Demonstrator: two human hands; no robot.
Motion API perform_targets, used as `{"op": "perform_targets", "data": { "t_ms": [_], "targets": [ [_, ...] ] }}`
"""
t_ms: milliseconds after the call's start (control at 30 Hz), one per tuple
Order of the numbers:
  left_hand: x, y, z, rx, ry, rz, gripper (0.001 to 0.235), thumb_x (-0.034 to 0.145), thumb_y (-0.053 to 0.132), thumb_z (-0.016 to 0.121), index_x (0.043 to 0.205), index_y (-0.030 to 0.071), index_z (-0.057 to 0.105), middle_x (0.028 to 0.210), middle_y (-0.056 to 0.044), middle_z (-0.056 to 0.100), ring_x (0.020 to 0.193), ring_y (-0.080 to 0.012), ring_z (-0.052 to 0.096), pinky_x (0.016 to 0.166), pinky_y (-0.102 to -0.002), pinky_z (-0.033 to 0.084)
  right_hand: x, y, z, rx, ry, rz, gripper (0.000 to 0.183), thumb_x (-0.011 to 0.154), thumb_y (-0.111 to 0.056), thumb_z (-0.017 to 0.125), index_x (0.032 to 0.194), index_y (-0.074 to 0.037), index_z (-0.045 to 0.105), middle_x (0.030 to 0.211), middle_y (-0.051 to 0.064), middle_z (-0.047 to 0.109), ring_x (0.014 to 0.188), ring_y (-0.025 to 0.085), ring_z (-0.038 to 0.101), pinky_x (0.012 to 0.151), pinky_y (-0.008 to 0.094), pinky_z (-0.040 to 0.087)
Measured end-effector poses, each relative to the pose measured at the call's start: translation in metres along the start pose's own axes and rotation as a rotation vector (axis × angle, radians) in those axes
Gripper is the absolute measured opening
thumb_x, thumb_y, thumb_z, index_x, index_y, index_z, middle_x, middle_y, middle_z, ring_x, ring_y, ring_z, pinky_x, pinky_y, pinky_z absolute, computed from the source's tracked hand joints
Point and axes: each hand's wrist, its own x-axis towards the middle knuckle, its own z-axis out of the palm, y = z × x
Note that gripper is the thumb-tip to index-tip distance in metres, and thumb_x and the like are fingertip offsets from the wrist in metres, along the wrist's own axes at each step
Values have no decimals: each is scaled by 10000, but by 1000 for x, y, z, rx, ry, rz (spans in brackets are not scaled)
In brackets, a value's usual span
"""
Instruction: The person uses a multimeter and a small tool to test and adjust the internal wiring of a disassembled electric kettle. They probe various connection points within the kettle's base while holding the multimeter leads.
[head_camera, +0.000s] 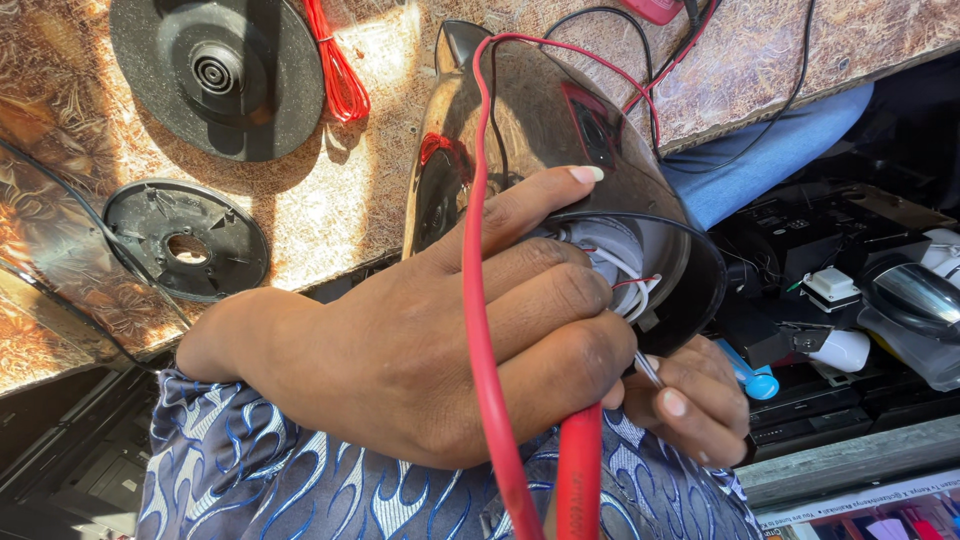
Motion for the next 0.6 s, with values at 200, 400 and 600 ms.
{"op": "perform_targets", "data": {
  "t_ms": [200,400,600],
  "targets": [
    [0,-2,-5,6,-2,13,233,1132,89,450,1032,-59,599,916,-173,562,784,-326,581,1132,-655,476,12,-14,6,35,69,257,138,1060,-190,575,1023,-102,476,704,111,595,439,166,463,363,318,352],
    [0,-1,-5,19,-6,24,235,1133,92,452,1019,-52,598,895,-160,547,757,-306,552,1131,-649,489,9,-8,13,132,185,231,194,1065,-220,575,975,-86,467,664,130,572,443,179,497,362,314,403],
    [-1,-1,-4,0,-9,22,219,1132,86,462,1012,-43,591,904,-155,551,772,-314,562,1134,-645,475,5,-7,7,106,152,198,177,1068,-209,563,995,-67,485,647,159,599,418,190,485,365,342,384]
  ]
}}
